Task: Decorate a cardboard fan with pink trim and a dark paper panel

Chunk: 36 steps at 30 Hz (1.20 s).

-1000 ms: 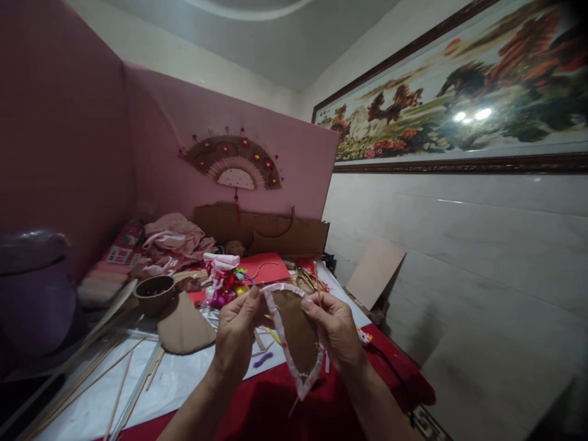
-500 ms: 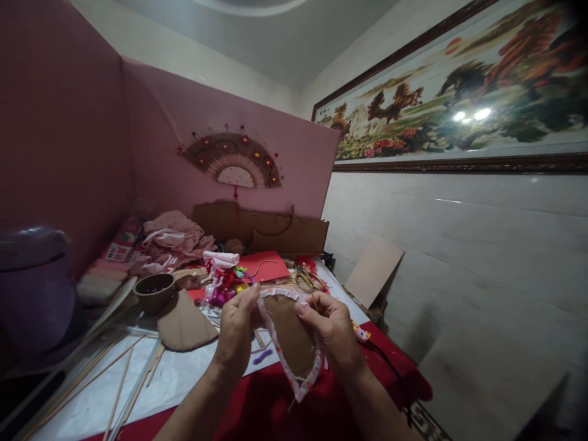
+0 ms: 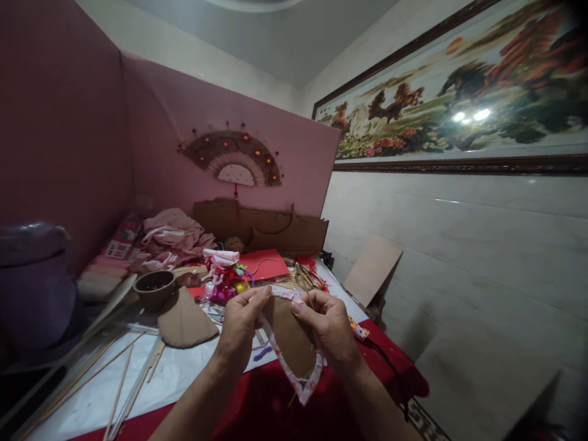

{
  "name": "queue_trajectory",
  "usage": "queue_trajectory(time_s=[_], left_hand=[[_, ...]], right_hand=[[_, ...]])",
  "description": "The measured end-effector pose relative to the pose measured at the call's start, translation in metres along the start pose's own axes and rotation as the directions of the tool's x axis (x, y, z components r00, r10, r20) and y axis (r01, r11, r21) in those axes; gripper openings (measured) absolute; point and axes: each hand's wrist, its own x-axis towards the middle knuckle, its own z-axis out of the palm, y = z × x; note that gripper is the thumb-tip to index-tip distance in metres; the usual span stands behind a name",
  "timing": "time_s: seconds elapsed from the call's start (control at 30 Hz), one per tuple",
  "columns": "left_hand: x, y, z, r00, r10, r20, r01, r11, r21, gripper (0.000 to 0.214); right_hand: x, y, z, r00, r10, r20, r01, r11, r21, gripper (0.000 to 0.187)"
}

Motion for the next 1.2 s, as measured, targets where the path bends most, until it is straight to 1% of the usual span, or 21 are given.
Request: queue_trajectory(time_s=[0.17, 0.3, 0.37, 0.53, 0.63, 0.77, 0.83, 1.0, 1.1, 1.2], left_hand=[[-0.001, 0.000, -0.001, 0.999, -0.030, 0.031, 0.029, 0.998, 0.048, 0.025], [0.000, 0.000, 0.001, 0.995, -0.085, 0.044, 0.087, 0.996, -0.032, 0.024], [0.001, 0.000, 0.002, 0.993, -0.103, 0.050, 0.106, 0.992, -0.069, 0.023], [0.006, -0.002, -0.003, 0.997, -0.074, -0.036, 0.071, 0.995, -0.068, 0.019], [0.006, -0.004, -0.005, 0.998, -0.058, -0.018, 0.058, 0.998, -0.023, 0.019], [0.004, -0.004, -0.003, 0.999, -0.028, 0.041, 0.025, 0.997, 0.066, 0.022], [0.003, -0.003, -0.002, 0.998, -0.025, 0.055, 0.021, 0.997, 0.070, 0.024], [0.005, -0.003, -0.004, 1.000, -0.027, 0.010, 0.026, 0.996, 0.089, 0.026], [0.008, -0.006, -0.006, 1.000, -0.029, -0.006, 0.029, 0.994, 0.103, 0.026], [0.009, -0.008, -0.006, 1.000, -0.014, -0.024, 0.017, 0.993, 0.121, 0.026]], right_hand=[[0.001, 0.002, 0.000, 1.000, 0.027, 0.005, -0.027, 1.000, 0.006, 0.025], [0.006, 0.004, 0.000, 0.998, 0.063, 0.007, -0.063, 0.997, 0.052, 0.028], [0.009, 0.004, -0.002, 0.996, 0.079, 0.036, -0.082, 0.994, 0.072, 0.032], [0.017, 0.006, -0.007, 0.976, 0.172, 0.131, -0.181, 0.982, 0.053, 0.046], [0.021, 0.005, -0.007, 0.960, 0.229, 0.163, -0.247, 0.964, 0.102, 0.047], [0.025, 0.002, -0.004, 0.948, 0.247, 0.202, -0.281, 0.946, 0.163, 0.036], [0.025, 0.001, -0.003, 0.951, 0.243, 0.192, -0.271, 0.953, 0.135, 0.033], [0.022, 0.001, 0.002, 0.973, 0.202, 0.109, -0.201, 0.979, -0.019, 0.032], [0.022, 0.005, 0.005, 0.991, 0.126, 0.052, -0.121, 0.989, -0.091, 0.034], [0.022, 0.008, 0.004, 0.998, 0.049, 0.042, -0.043, 0.988, -0.148, 0.037]])
